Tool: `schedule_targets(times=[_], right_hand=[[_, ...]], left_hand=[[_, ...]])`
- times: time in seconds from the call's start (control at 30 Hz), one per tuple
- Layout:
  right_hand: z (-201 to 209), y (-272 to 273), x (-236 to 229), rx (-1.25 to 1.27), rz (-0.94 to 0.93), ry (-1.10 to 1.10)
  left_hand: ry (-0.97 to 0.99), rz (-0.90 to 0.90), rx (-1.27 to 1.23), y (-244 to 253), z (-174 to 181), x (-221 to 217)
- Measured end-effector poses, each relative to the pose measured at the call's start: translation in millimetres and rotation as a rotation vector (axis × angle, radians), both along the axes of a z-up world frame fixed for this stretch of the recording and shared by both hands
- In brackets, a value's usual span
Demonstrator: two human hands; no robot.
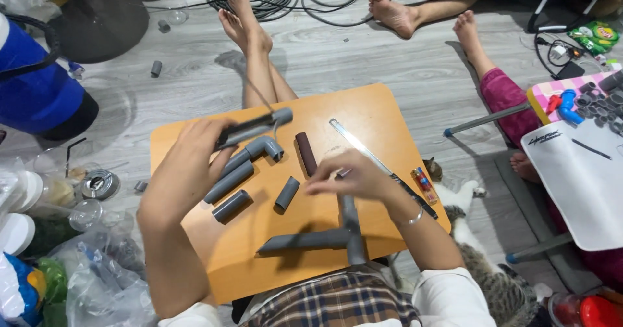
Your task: The person uses a piece of sandpaper to sand the exterior ends of gray PVC pipe segments and then fits them into connectors while sitting at a small table.
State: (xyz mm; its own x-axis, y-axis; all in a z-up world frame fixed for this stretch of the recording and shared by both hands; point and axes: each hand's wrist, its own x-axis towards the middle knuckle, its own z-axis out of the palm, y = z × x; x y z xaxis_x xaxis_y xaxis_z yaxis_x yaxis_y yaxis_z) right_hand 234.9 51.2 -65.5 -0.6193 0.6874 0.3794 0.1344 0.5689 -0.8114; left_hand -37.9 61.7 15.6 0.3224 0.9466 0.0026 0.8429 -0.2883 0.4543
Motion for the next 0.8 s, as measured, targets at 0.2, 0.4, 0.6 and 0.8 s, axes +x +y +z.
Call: schedule_targets(times=[0.2,0.4,0.6,0.8], right_hand=[[-49,44,19,-0.025,-0.228,0.276],[-46,45,24,0.026,-0.317,0.081],[-10,11,49,0.038,-0.356,-0.077],[8,-53,91,-0.429,-0.585,-0.579]], left_hand=[[-0.167,-0.034,0.094,15,-31,-1],[-0.327,0.045,-0.041,55,-111,-54],[-0.338,0.234,-0.071,67,-194,-90],[-0.416,0.330,-0.081,52,-168,-82]])
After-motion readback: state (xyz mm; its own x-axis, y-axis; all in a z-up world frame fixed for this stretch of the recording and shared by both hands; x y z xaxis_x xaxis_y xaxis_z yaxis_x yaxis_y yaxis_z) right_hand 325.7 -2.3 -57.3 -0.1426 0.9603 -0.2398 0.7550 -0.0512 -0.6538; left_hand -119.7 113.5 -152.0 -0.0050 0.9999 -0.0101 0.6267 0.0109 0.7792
